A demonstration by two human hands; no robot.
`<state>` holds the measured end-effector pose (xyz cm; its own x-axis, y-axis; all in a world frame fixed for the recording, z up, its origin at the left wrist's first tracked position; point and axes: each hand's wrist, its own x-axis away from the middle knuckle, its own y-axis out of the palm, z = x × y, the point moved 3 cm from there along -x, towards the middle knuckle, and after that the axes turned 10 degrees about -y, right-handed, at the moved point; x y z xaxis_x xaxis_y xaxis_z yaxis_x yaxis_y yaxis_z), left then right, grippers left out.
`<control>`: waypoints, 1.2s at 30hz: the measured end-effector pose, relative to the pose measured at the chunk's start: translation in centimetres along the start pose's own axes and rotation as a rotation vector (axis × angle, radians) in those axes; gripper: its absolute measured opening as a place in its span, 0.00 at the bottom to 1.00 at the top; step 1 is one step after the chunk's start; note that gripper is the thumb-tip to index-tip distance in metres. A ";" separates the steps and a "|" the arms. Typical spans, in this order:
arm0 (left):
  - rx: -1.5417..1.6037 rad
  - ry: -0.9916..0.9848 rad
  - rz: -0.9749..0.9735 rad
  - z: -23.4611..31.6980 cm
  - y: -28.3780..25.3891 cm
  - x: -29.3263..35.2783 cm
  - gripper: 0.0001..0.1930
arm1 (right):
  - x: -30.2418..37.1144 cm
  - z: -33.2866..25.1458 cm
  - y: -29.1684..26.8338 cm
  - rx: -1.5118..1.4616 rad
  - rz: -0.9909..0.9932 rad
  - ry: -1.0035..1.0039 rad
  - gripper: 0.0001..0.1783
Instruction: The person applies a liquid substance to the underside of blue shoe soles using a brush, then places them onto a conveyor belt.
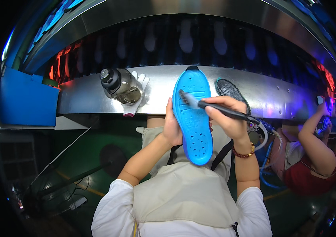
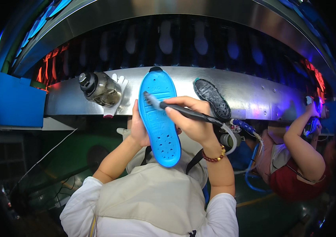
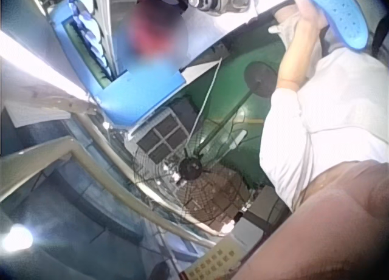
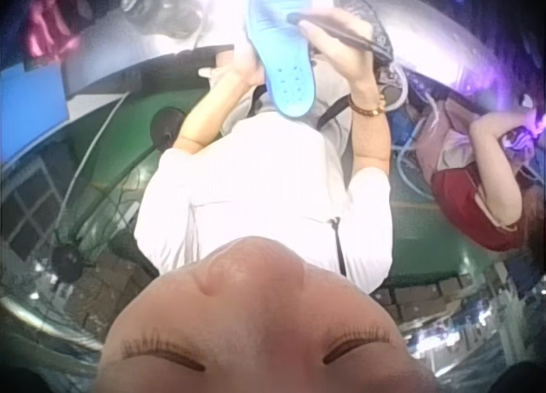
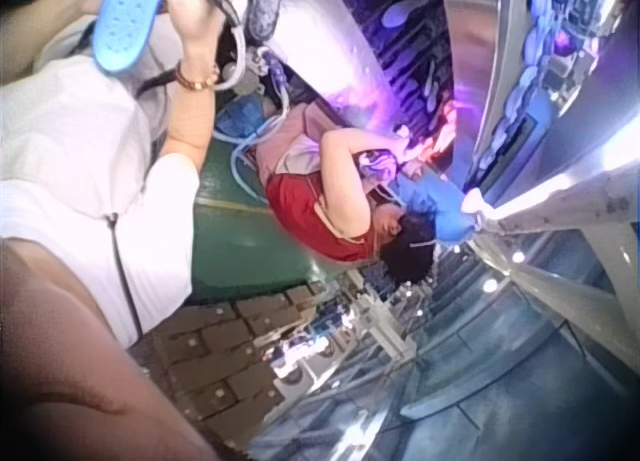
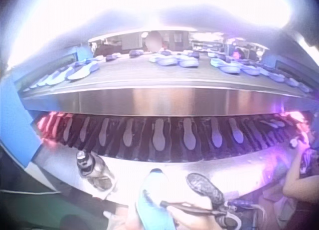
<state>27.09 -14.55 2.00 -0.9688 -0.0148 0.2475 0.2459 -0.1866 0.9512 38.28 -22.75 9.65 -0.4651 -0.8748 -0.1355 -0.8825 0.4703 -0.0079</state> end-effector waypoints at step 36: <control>-0.258 0.405 -0.027 3.2 3.5 0.8 0.45 | 3.8 3.0 0.0 -0.401 -0.038 -0.124 0.11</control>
<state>27.32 -12.03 6.16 -0.9218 -0.3787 0.0824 0.2539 -0.4294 0.8667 36.75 -25.69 6.19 -0.4416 -0.8583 -0.2613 -0.8678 0.3346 0.3675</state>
